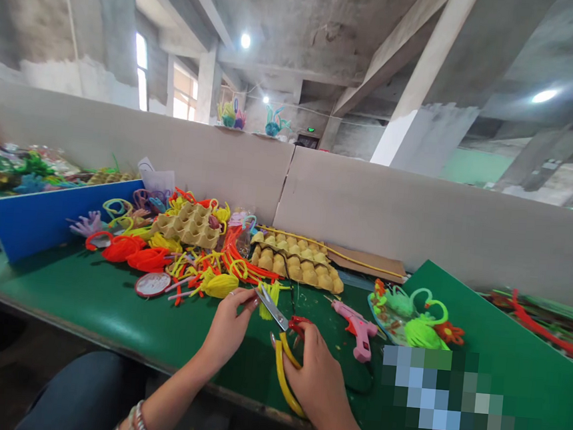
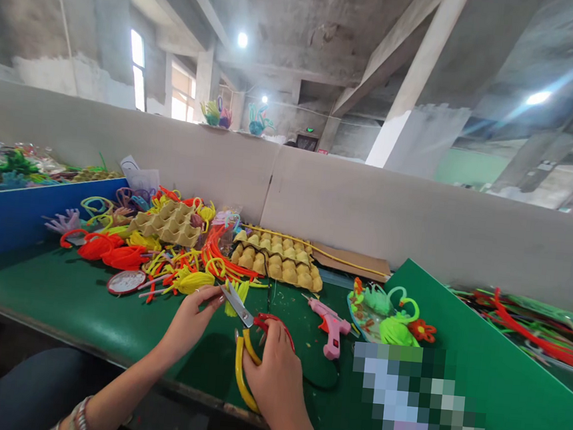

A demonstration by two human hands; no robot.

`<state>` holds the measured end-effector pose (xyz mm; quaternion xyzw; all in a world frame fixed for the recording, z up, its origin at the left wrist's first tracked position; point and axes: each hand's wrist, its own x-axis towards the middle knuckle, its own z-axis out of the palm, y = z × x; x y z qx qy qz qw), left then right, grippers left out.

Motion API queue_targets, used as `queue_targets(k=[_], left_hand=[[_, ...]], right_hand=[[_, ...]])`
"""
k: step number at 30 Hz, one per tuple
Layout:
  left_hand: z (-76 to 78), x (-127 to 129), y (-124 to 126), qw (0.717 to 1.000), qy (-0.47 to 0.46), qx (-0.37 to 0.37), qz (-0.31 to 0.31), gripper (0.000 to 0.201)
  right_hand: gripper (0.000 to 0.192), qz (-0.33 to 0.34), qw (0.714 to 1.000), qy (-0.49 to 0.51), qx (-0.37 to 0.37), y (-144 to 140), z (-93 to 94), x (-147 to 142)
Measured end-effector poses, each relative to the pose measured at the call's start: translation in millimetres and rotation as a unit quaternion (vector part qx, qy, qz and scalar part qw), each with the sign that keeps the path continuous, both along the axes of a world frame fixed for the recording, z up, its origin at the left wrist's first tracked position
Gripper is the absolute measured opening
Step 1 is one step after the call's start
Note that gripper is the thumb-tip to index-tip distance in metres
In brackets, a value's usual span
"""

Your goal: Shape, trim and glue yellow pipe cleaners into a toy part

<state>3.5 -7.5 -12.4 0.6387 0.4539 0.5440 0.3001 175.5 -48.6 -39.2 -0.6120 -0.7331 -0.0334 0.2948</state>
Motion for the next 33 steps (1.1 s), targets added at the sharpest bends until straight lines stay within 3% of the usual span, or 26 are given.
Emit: queue_targets(k=[10,18,33], left_hand=[[-6.7,6,-2,1.0,-0.014,-0.006,-0.002,0.022],[-18.4,10,5,0.986,-0.143,-0.085,-0.023,0.023],[-19.5,10,5,0.984,-0.146,-0.1,-0.016,0.027]], right_hand=[[0.029,-0.013,0.999,-0.037,-0.02,3,0.6,1],[0.033,-0.002,0.995,-0.05,-0.089,1,7.8,-1],[0.035,0.006,0.989,-0.006,-0.151,0,13.8,-5]])
